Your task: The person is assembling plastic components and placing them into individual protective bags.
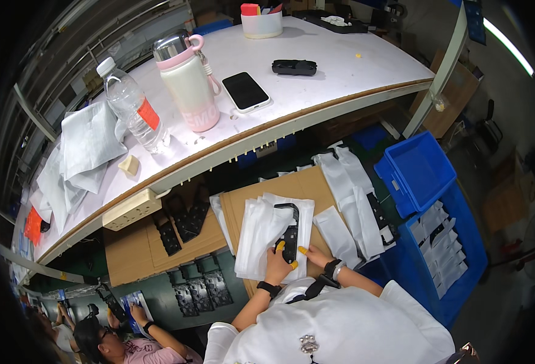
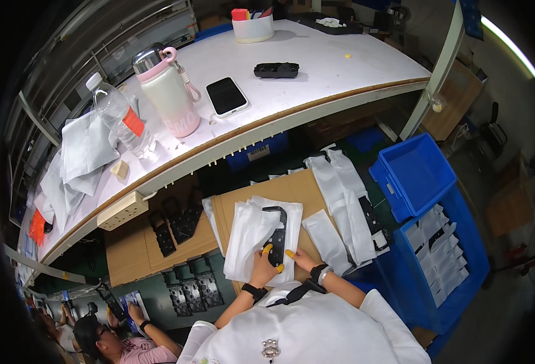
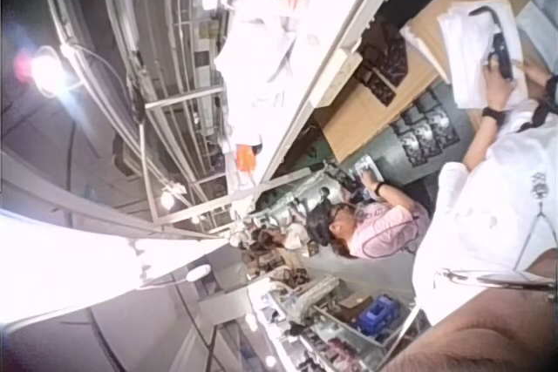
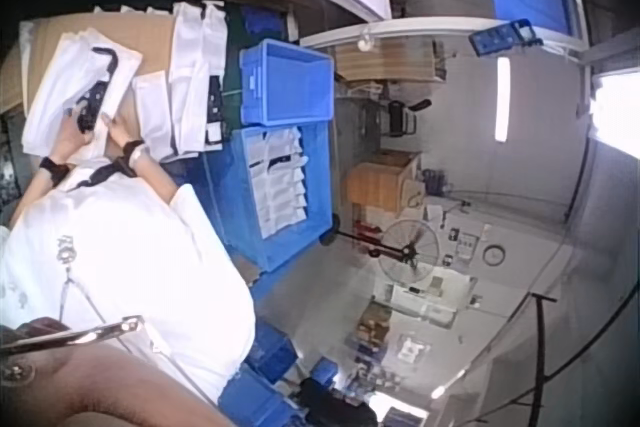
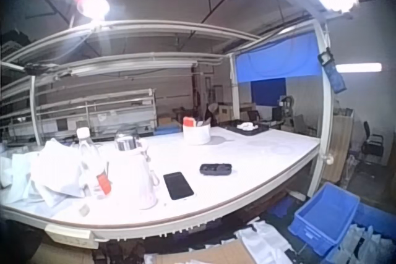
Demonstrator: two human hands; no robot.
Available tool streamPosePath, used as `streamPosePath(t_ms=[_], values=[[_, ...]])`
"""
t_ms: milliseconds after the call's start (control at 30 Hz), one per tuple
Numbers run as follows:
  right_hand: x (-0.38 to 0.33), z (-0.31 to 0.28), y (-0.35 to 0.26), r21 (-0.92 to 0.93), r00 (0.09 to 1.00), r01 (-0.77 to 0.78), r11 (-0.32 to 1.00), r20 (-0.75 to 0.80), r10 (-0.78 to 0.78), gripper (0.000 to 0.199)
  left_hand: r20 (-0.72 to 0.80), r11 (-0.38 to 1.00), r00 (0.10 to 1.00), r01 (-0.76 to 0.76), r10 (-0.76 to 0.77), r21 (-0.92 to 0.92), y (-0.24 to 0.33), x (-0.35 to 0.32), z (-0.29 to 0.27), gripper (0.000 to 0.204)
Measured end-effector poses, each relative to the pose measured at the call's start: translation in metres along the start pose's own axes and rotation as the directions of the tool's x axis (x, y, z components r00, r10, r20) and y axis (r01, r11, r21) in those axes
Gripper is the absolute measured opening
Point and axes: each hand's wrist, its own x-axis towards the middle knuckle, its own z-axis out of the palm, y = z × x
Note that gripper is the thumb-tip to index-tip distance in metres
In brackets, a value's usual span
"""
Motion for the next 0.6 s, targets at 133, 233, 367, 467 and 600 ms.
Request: streamPosePath(t_ms=[133,233,367,467,600], values=[[-0.004,0.005,-0.004,0.033,1.000,-0.023,0.999,0.010,0.022,0.036,0.114,0.855,0.993,0.055,0.005,-0.516,-0.028,0.006,-0.003,0.070],[-0.002,0.004,0.006,-0.023,1.000,-0.012,1.000,0.009,0.013,0.036,0.425,0.339,0.899,0.370,0.103,-0.865,-0.037,0.003,-0.016,0.061],[0.002,-0.001,0.009,-0.089,0.998,-0.062,0.994,-0.019,0.060,0.035,0.400,-0.139,0.855,0.463,0.329,-0.876,-0.001,-0.023,-0.054,0.071],[0.004,-0.005,0.017,-0.057,0.988,-0.156,0.986,-0.012,0.156,0.035,0.251,-0.044,0.796,0.327,0.551,-0.944,0.021,-0.038,-0.083,0.071],[0.006,-0.010,0.023,-0.092,0.980,-0.194,0.977,0.035,0.198,0.036,0.348,-0.277,0.670,0.642,0.656,-0.715,0.059,-0.047,-0.125,0.069]])
